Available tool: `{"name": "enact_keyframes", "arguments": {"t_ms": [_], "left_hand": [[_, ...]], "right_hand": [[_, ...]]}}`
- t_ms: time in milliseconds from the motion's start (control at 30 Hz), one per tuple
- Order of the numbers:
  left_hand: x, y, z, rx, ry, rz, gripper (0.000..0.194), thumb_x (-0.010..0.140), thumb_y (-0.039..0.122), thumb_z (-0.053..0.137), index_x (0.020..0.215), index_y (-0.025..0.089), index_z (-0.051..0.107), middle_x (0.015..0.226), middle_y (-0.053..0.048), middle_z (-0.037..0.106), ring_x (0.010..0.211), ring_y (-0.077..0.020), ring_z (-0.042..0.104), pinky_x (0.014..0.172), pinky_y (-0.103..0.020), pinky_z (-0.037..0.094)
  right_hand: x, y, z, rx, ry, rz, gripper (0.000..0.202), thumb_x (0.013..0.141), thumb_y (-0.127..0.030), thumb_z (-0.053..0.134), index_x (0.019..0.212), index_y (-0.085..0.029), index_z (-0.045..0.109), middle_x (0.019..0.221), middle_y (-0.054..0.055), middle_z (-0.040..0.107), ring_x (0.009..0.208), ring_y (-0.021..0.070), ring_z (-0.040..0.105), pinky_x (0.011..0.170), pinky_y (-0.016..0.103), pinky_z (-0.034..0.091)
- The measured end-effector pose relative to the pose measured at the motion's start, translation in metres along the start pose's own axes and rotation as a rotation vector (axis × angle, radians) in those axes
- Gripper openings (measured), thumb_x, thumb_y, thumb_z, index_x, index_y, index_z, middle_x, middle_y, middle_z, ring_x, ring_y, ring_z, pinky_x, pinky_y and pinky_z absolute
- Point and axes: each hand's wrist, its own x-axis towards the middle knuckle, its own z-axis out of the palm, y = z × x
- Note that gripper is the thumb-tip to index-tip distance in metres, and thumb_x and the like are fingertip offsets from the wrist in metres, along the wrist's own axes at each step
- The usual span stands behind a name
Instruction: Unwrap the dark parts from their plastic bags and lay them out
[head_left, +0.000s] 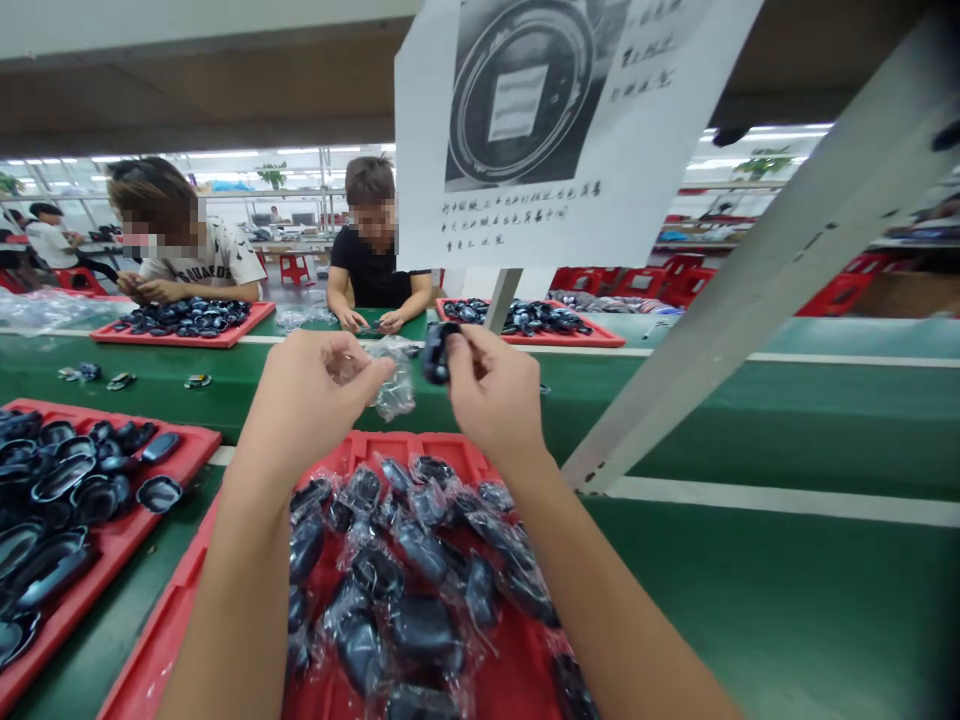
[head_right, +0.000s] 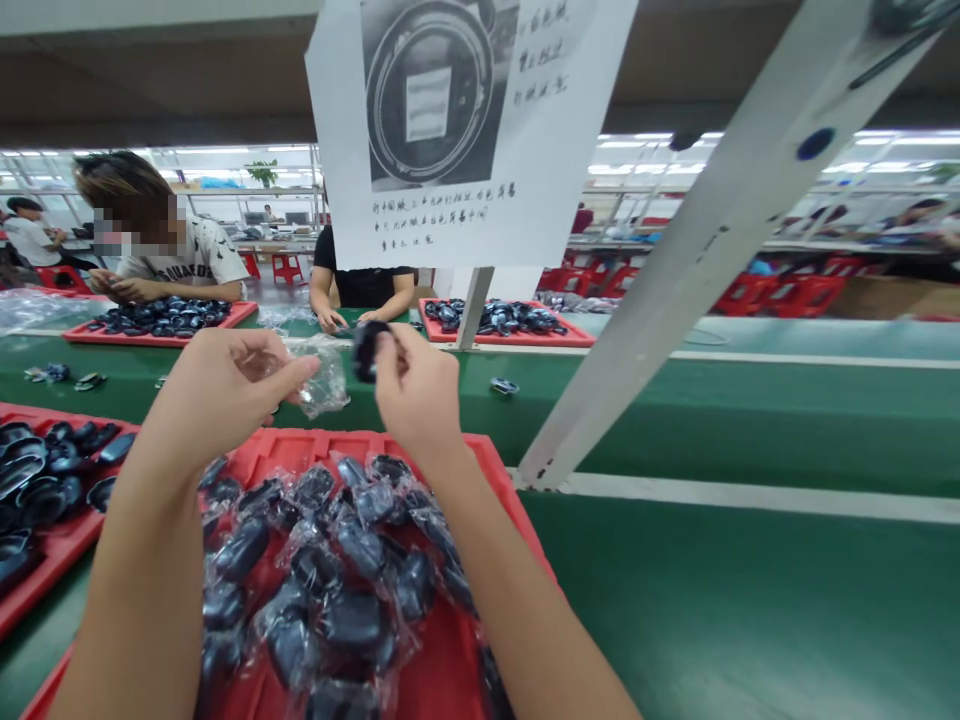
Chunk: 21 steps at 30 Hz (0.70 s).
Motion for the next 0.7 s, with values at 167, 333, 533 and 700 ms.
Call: {"name": "enact_keyframes", "arguments": {"t_ms": [167, 333, 533, 700], "left_hand": [[0.001, -0.006, -0.011, -0.068, 0.086, -0.115, 0.017, 0.076, 0.019, 0.064, 0.092, 0.023, 0.057, 0.064, 0.000, 0.066, 0.052, -0.0169, 0.057, 0.049, -0.027, 0.039], [0.002, -0.001, -0.007, -0.226, 0.031, -0.079, 0.016, 0.077, 0.012, 0.050, 0.084, 0.021, 0.062, 0.065, -0.001, 0.065, 0.051, -0.0153, 0.059, 0.047, -0.026, 0.043], [-0.001, 0.004, -0.003, -0.152, 0.010, -0.083, 0.017, 0.088, 0.034, 0.061, 0.076, 0.023, 0.056, 0.053, 0.004, 0.051, 0.044, -0.0123, 0.045, 0.047, -0.027, 0.039], [-0.001, -0.003, -0.003, 0.104, -0.123, -0.092, 0.029, 0.083, 0.052, 0.070, 0.082, 0.024, 0.064, 0.056, 0.001, 0.055, 0.053, -0.0180, 0.053, 0.051, -0.030, 0.035]], "right_hand": [[0.010, 0.054, 0.005, -0.354, -0.713, 0.361, 0.026, 0.087, -0.016, 0.061, 0.062, -0.017, 0.065, 0.056, 0.006, 0.064, 0.055, 0.0179, 0.059, 0.057, 0.027, 0.041], [0.010, 0.071, 0.013, -0.376, -0.676, 0.425, 0.028, 0.099, -0.021, 0.048, 0.101, -0.010, 0.074, 0.087, 0.016, 0.076, 0.075, 0.0231, 0.069, 0.069, 0.030, 0.048], [-0.003, 0.057, 0.021, -0.165, -1.092, 0.184, 0.011, 0.083, -0.026, 0.070, 0.089, -0.019, 0.077, 0.095, 0.006, 0.077, 0.079, 0.0194, 0.067, 0.066, 0.027, 0.048], [-0.009, 0.054, 0.033, -0.283, -1.092, 0.201, 0.012, 0.075, -0.006, 0.068, 0.069, -0.016, 0.066, 0.071, 0.004, 0.069, 0.063, 0.0152, 0.058, 0.060, 0.027, 0.042]]}}
